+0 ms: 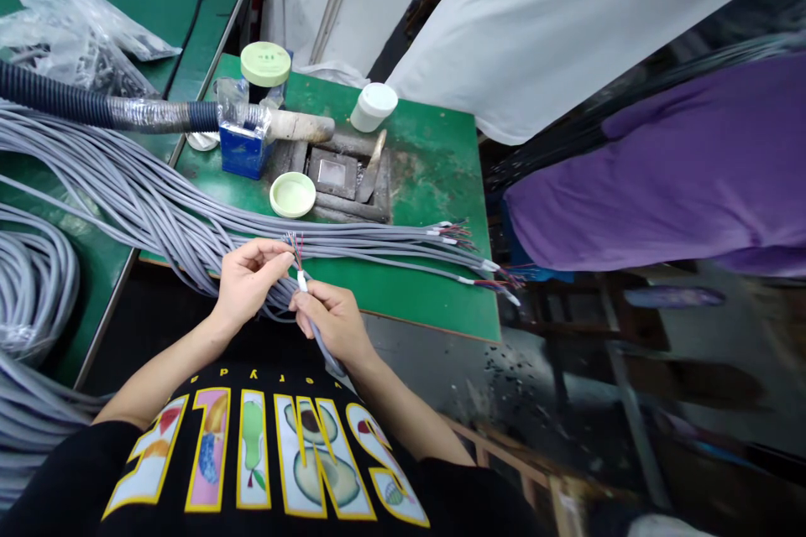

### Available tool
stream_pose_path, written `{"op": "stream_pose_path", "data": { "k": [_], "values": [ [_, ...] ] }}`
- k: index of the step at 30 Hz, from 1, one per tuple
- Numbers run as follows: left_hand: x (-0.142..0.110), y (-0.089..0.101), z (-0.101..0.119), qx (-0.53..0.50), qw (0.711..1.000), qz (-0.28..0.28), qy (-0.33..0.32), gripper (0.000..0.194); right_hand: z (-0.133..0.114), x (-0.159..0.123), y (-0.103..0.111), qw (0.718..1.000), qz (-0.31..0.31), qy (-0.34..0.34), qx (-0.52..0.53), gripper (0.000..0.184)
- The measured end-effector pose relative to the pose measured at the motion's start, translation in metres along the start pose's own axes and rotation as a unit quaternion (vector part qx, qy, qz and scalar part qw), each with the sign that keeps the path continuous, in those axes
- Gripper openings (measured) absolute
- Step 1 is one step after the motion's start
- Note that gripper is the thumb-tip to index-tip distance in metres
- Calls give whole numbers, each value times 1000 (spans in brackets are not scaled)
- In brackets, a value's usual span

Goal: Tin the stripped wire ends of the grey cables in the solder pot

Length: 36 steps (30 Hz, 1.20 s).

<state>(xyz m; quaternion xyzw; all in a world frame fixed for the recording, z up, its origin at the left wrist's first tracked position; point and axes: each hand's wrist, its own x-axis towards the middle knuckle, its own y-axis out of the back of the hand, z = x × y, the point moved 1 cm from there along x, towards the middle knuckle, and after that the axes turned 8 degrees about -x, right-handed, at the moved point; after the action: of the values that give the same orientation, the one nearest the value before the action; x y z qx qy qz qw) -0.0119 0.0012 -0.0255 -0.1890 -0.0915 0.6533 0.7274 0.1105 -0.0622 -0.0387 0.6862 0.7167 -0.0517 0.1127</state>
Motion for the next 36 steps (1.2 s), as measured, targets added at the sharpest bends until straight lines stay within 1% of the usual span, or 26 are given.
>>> {"op": "stream_pose_path", "data": {
  "k": [10,16,28,36],
  "values": [
    [2,3,-7,-28,998,9,47,15,3,2,0,1000,-2,6,-4,26],
    [2,3,-9,-48,997,3,61,15,1,1,0,1000,-3,3,-5,26],
    [4,5,-12,-68,993,10,95,19,0,2,-1,1000,-6,2,-7,26],
    [5,5,-14,-109,988,8,108,17,0,2,-1,1000,-5,-2,-11,30]
  ]
}}
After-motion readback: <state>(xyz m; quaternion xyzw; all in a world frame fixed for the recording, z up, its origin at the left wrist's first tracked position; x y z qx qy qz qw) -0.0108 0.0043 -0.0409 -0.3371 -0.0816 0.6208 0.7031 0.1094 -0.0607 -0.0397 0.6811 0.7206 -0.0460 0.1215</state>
